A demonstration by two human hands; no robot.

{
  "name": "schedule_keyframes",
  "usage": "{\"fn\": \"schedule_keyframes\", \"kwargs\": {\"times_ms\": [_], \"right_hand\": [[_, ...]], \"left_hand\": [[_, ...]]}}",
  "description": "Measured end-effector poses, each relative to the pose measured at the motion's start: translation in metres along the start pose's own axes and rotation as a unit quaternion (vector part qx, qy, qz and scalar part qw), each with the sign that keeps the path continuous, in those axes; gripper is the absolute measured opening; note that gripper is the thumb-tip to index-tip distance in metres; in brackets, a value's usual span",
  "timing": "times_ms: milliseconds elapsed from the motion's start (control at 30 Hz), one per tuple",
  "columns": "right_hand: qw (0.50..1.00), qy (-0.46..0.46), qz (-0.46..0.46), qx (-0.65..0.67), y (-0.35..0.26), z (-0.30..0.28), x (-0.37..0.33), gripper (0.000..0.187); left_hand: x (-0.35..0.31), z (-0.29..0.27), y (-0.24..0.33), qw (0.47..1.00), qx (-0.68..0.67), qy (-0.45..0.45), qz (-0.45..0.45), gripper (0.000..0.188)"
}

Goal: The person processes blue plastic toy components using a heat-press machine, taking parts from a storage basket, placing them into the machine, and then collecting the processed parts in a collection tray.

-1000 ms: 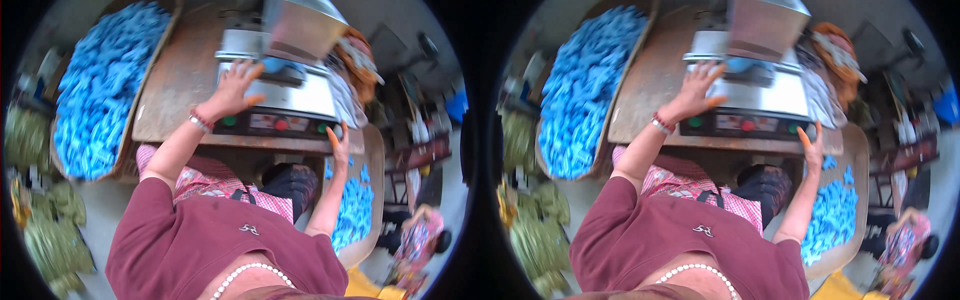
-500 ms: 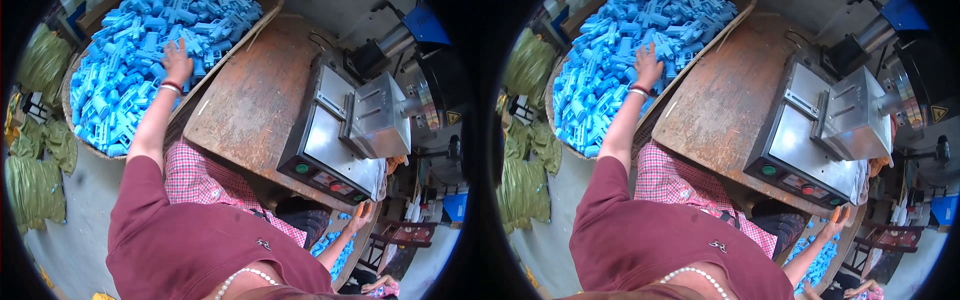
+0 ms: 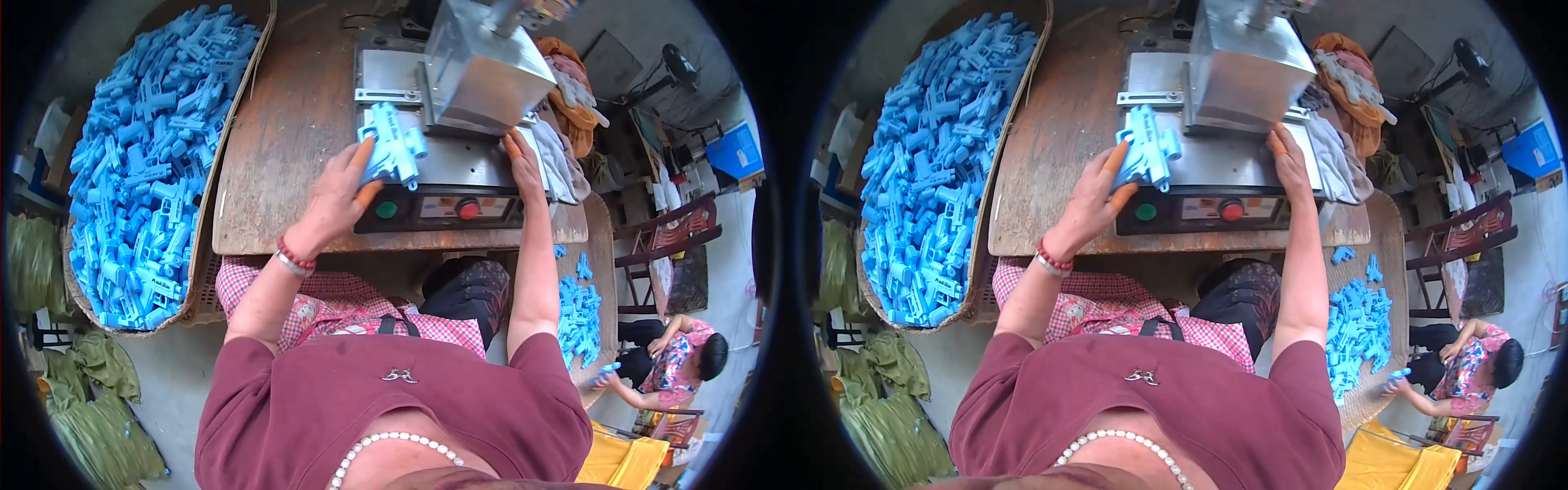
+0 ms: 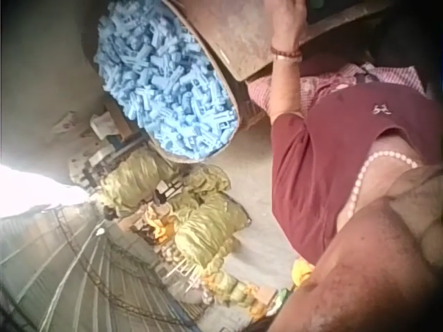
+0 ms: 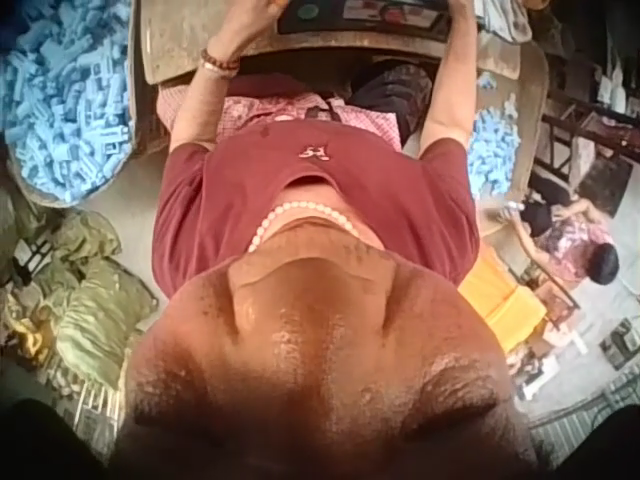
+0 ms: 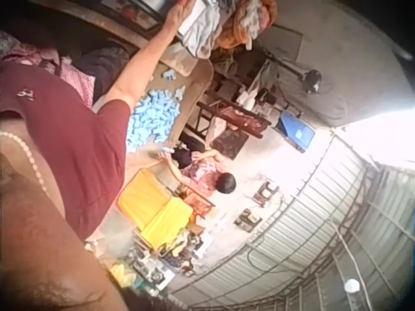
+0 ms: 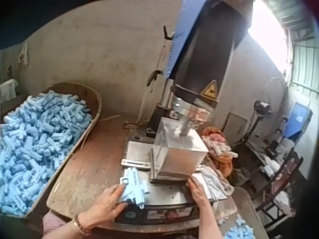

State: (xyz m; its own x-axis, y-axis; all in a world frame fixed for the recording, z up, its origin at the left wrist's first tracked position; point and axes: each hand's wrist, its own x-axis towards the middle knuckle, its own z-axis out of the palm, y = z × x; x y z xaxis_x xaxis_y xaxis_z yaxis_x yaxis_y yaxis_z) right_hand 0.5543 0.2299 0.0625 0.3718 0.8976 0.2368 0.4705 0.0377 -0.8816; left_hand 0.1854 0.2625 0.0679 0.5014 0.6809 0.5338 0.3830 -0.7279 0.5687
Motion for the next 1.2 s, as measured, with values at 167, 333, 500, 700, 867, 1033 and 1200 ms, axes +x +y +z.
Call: {"fn": "schedule_keyframes", "kwargs": {"times_ms": [167, 333, 500, 700, 867, 1033, 1200], "right_hand": [[0.990, -0.026, -0.035, 0.131, -0.013, -0.001, 0.009, 0.041], [0.954, 0.053, -0.271, -0.115, 0.002, 0.019, 0.044, 0.024], [0.864, 0.326, -0.342, -0.175, 0.013, -0.025, 0.049, 0.023], [0.787, 0.437, -0.229, -0.369, -0.039, -0.190, -0.152, 0.031], [0.943, 0.272, -0.078, -0.177, 0.018, -0.130, -0.140, 0.054], [0.988, 0.039, 0.099, -0.114, 0.066, -0.078, -0.113, 0.083], [0.982, 0.099, 0.060, -0.151, 0.121, -0.090, -0.103, 0.082]], "left_hand": [[-0.033, 0.004, -0.004, 0.994, 0.037, 0.098, -0.014, 0.049], [0.000, 0.009, 0.003, 0.981, 0.130, 0.146, 0.013, 0.041], [0.066, 0.057, 0.024, 0.973, 0.160, 0.144, 0.085, 0.039], [0.131, 0.124, 0.028, 0.959, 0.247, 0.112, 0.080, 0.025], [0.127, 0.121, 0.021, 0.963, 0.260, 0.045, 0.057, 0.045], [0.032, 0.028, -0.003, 0.977, 0.131, -0.161, 0.039, 0.076], [0.001, 0.030, -0.028, 0.988, 0.079, -0.073, 0.108, 0.067]]}}
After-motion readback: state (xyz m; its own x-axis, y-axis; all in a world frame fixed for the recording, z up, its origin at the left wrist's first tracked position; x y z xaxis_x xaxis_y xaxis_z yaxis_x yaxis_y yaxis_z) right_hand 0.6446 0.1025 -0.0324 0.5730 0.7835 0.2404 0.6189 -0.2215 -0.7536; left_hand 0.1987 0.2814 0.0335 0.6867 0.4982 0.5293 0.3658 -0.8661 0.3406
